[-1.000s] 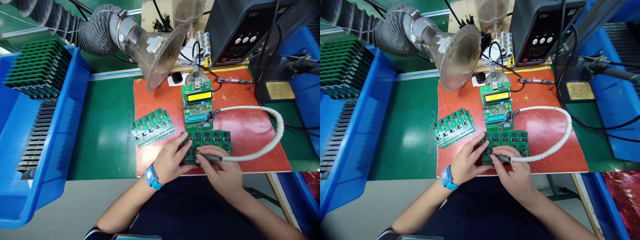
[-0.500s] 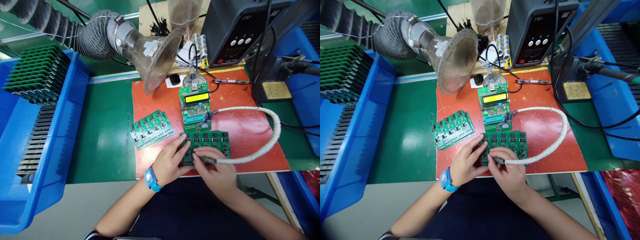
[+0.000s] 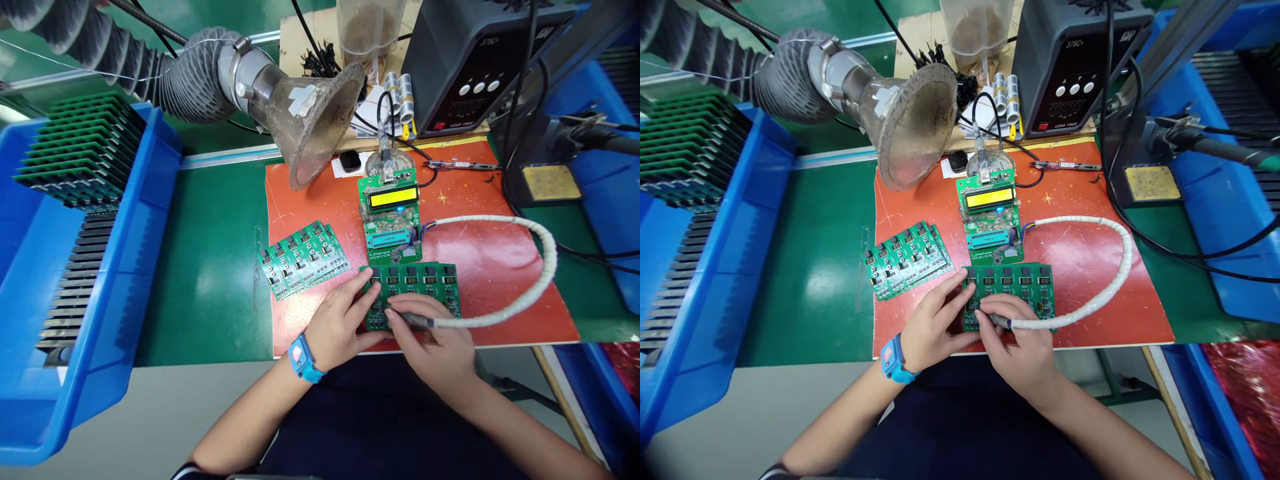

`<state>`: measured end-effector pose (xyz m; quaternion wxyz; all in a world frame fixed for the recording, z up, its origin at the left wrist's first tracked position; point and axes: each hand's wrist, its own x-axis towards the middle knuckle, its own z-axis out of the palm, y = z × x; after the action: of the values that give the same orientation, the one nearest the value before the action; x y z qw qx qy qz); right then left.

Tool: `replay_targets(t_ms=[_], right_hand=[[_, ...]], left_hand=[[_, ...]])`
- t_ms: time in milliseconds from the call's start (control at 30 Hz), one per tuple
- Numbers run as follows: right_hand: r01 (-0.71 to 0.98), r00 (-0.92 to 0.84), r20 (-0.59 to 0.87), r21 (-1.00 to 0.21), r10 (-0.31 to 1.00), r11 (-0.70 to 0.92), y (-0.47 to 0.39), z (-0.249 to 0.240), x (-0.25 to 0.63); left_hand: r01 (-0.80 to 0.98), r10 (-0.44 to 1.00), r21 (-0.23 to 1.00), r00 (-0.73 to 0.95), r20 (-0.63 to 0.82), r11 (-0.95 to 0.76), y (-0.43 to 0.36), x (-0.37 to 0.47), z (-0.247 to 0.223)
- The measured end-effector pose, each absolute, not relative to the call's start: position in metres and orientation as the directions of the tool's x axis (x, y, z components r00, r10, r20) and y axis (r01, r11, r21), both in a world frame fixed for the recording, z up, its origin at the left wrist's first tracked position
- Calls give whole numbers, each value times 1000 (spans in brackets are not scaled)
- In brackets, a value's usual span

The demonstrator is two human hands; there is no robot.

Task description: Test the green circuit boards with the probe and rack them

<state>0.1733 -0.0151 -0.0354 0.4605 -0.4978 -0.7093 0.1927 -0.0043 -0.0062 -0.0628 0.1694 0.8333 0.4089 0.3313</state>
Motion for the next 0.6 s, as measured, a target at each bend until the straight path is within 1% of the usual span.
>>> replay_targets(t_ms=[600], right_hand=[[548, -102, 457, -716, 884, 434, -14, -34, 174]], left_hand=[[571, 793, 550, 452, 409, -609, -6, -5, -63]])
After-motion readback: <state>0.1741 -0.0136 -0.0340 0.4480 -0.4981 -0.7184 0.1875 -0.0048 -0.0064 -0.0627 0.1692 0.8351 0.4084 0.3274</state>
